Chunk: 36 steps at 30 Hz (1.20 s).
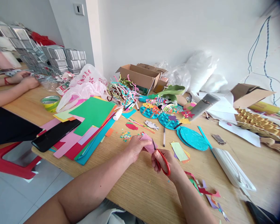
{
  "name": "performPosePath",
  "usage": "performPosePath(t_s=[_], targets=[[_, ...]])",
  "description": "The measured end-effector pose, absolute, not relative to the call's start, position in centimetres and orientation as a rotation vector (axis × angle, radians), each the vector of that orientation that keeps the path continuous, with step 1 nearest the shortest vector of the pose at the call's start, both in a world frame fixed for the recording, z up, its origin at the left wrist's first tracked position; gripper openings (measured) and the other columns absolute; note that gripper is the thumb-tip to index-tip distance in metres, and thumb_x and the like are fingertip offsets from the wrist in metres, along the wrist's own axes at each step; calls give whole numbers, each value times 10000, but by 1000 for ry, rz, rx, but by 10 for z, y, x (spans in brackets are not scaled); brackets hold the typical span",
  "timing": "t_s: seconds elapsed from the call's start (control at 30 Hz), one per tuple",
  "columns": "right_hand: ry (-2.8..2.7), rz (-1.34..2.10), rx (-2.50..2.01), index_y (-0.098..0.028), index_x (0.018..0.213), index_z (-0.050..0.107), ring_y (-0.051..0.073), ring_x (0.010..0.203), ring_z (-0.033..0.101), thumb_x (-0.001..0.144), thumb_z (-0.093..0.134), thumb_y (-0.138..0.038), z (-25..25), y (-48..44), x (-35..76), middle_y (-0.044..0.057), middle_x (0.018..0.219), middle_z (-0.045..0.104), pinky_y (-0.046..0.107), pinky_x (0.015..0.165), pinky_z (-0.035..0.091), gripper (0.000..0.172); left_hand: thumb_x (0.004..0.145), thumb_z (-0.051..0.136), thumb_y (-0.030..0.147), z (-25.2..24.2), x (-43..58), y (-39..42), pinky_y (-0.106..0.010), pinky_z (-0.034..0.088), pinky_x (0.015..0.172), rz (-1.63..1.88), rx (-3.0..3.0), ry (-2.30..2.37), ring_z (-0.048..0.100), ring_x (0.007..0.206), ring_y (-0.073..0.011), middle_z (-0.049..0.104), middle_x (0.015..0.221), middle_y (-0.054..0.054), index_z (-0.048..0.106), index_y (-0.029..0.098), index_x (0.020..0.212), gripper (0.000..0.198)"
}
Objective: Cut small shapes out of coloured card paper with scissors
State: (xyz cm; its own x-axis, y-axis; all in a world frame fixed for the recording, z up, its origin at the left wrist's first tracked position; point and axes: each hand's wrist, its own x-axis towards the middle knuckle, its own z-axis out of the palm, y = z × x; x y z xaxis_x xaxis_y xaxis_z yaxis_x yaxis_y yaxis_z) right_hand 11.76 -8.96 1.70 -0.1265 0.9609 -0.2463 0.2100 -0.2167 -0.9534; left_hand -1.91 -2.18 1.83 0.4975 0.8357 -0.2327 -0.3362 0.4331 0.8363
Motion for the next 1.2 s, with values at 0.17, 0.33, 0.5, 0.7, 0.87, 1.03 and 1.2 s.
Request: performPosePath(t_s=[0.17, 0.33, 0.5, 0.7, 0.87, 1.03, 1.2], targets=[[-1337, 1417, -1437, -145, 629, 524, 85, 380, 507, 769, 510, -663, 17, -90, 118, 9, 494, 565, 184, 369, 391, 537, 547, 661, 247, 18, -19, -21, -282, 420, 597, 813, 803, 700, 548, 579, -143, 609, 621, -47, 633, 111, 677, 190], [-1340, 1401, -1471, -151, 608, 508, 78, 362, 487, 760, 511, -672, 21, -91, 116, -3, 467, 544, 178, 356, 376, 543, 552, 648, 250, 20, -20, -21, -283, 423, 592, 800, 819, 687, 559, 581, -153, 622, 621, -60, 645, 102, 680, 195], [-1346, 1396, -1480, -153, 603, 498, 73, 350, 477, 742, 512, -690, 23, -90, 115, -7, 461, 541, 175, 346, 373, 554, 552, 648, 251, 19, -20, -21, -278, 420, 589, 796, 820, 707, 562, 582, -153, 627, 623, -60, 647, 104, 684, 198], [-1322, 1401, -1508, -157, 606, 492, 73, 343, 470, 725, 522, -698, 24, -90, 116, -13, 455, 536, 177, 342, 377, 555, 567, 651, 264, 16, -19, -20, -274, 422, 593, 789, 820, 703, 566, 598, -152, 636, 649, -74, 649, 96, 690, 208], [-1312, 1403, -1512, -160, 611, 495, 78, 351, 477, 720, 546, -681, 25, -91, 115, -11, 461, 541, 181, 346, 383, 534, 572, 665, 276, 15, -18, -20, -267, 412, 587, 804, 817, 714, 560, 607, -148, 633, 667, -77, 641, 97, 678, 210], [-1317, 1408, -1501, -164, 611, 496, 92, 371, 499, 722, 520, -698, 26, -91, 114, 0, 479, 552, 198, 363, 398, 546, 563, 682, 297, 17, -19, -20, -268, 404, 587, 792, 831, 716, 555, 605, -147, 623, 659, -68, 643, 102, 681, 232], [-1308, 1403, -1524, -164, 609, 489, 89, 360, 490, 714, 533, -696, 28, -91, 114, -7, 467, 542, 195, 354, 385, 544, 563, 675, 286, 17, -19, -20, -266, 401, 588, 789, 838, 722, 551, 605, -143, 622, 662, -67, 640, 102, 681, 221]])
